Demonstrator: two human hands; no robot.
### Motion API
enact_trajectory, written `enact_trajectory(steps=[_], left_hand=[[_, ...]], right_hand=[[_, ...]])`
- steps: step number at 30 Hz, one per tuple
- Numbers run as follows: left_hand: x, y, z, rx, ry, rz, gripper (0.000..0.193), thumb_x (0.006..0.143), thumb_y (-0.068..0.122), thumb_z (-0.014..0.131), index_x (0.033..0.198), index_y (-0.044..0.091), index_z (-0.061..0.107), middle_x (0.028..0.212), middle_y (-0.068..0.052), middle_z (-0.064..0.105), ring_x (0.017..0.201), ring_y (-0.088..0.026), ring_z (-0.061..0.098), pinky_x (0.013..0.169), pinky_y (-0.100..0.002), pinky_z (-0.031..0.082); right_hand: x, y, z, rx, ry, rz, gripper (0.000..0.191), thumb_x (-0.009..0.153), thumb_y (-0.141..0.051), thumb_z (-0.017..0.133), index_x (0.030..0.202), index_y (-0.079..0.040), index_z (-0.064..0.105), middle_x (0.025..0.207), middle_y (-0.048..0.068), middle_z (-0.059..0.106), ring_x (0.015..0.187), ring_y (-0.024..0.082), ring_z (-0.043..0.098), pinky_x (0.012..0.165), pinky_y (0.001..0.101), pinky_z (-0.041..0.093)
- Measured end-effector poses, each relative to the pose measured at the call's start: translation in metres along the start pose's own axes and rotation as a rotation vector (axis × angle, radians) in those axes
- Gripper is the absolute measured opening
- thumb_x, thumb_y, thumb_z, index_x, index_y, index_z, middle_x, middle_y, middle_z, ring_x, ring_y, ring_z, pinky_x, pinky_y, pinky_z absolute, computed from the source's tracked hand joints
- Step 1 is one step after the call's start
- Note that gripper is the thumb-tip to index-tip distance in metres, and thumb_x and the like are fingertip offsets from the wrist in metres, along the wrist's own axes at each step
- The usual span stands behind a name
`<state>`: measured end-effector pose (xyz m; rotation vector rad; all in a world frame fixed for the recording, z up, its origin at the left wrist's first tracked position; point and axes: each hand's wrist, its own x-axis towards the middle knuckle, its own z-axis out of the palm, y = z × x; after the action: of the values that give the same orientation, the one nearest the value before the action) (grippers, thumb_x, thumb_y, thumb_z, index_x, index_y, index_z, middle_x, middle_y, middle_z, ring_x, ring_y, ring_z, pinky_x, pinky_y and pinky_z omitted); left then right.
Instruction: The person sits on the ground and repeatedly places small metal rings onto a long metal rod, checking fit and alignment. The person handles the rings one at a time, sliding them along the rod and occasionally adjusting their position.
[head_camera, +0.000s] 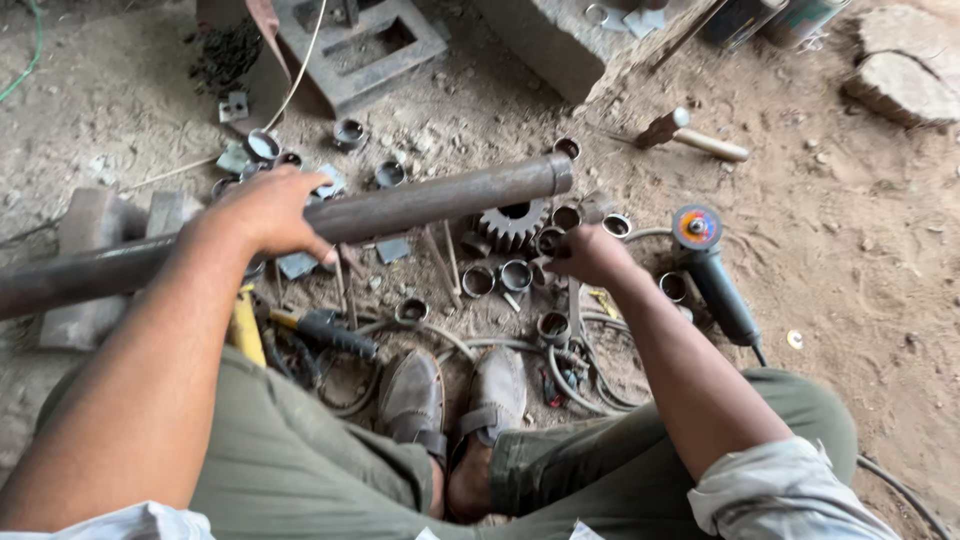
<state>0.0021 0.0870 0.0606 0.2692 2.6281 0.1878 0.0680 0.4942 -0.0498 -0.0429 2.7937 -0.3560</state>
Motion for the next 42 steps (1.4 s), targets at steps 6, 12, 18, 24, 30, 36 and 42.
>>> enact_trajectory(steps=[6, 12, 18, 24, 30, 36, 42], left_hand=[[0.041, -0.027, 0.009, 0.239, -0.066, -0.036, 0.097, 0.053, 0.044, 0.102, 0.137, 0.019, 0.061, 0.141, -0.008, 0.061, 0.134, -0.029, 0.058, 0.111, -0.049, 0.047], [0.058, -0.043, 0.025, 0.320, -0.077, -0.068, 0.075, 0.060, 0.044, 0.098, 0.124, 0.020, 0.068, 0.127, -0.005, 0.071, 0.125, -0.025, 0.065, 0.106, -0.046, 0.051], [0.072, -0.062, 0.040, 0.183, 0.073, -0.046, 0.056, 0.068, 0.030, 0.088, 0.119, 0.018, 0.069, 0.111, -0.008, 0.077, 0.107, -0.025, 0.074, 0.101, -0.041, 0.057], [0.086, -0.072, 0.052, 0.213, 0.057, -0.082, 0.053, 0.077, 0.026, 0.080, 0.127, 0.019, 0.064, 0.104, -0.005, 0.077, 0.095, -0.019, 0.076, 0.095, -0.039, 0.061], [0.089, -0.078, 0.052, 0.201, 0.030, -0.089, 0.037, 0.086, 0.015, 0.069, 0.122, 0.011, 0.064, 0.096, -0.007, 0.078, 0.084, -0.018, 0.078, 0.088, -0.039, 0.064], [0.086, -0.078, 0.057, 0.184, 0.078, -0.103, 0.032, 0.085, 0.011, 0.069, 0.117, 0.010, 0.065, 0.095, -0.007, 0.076, 0.084, -0.019, 0.076, 0.090, -0.041, 0.062], [0.086, -0.072, 0.055, 0.189, 0.100, -0.095, 0.034, 0.082, 0.011, 0.071, 0.116, 0.011, 0.065, 0.100, -0.007, 0.076, 0.089, -0.020, 0.075, 0.095, -0.042, 0.060]], right_hand=[[0.025, 0.018, -0.080, -0.033, 0.515, -0.142, 0.070, 0.068, -0.042, 0.095, 0.124, -0.013, 0.065, 0.127, 0.011, 0.066, 0.111, 0.028, 0.067, 0.095, 0.0449, 0.056], [0.075, 0.000, -0.094, -0.293, 0.259, -0.300, 0.113, 0.050, -0.049, 0.099, 0.147, -0.021, 0.049, 0.149, 0.008, 0.048, 0.126, 0.030, 0.053, 0.107, 0.0560, 0.035], [0.121, -0.002, -0.073, -0.376, 0.216, -0.347, 0.093, 0.055, -0.046, 0.095, 0.136, -0.021, 0.057, 0.135, 0.002, 0.058, 0.128, 0.024, 0.055, 0.120, 0.0523, 0.025], [0.139, -0.003, -0.066, -0.364, 0.248, -0.381, 0.078, 0.054, -0.039, 0.094, 0.124, -0.017, 0.065, 0.116, 0.003, 0.068, 0.119, 0.023, 0.061, 0.121, 0.0518, 0.024], [0.147, -0.016, -0.071, -0.348, 0.218, -0.409, 0.066, 0.051, -0.035, 0.093, 0.110, -0.017, 0.070, 0.101, 0.000, 0.073, 0.105, 0.022, 0.069, 0.121, 0.0551, 0.022], [0.152, -0.030, -0.086, -0.373, 0.018, -0.364, 0.056, 0.052, -0.033, 0.092, 0.103, -0.019, 0.073, 0.100, -0.001, 0.075, 0.098, 0.020, 0.071, 0.125, 0.0593, 0.015], [0.181, -0.024, -0.087, -0.411, -0.302, -0.247, 0.052, 0.056, -0.030, 0.093, 0.104, -0.022, 0.074, 0.099, -0.004, 0.076, 0.097, 0.016, 0.068, 0.119, 0.0622, 0.023]])
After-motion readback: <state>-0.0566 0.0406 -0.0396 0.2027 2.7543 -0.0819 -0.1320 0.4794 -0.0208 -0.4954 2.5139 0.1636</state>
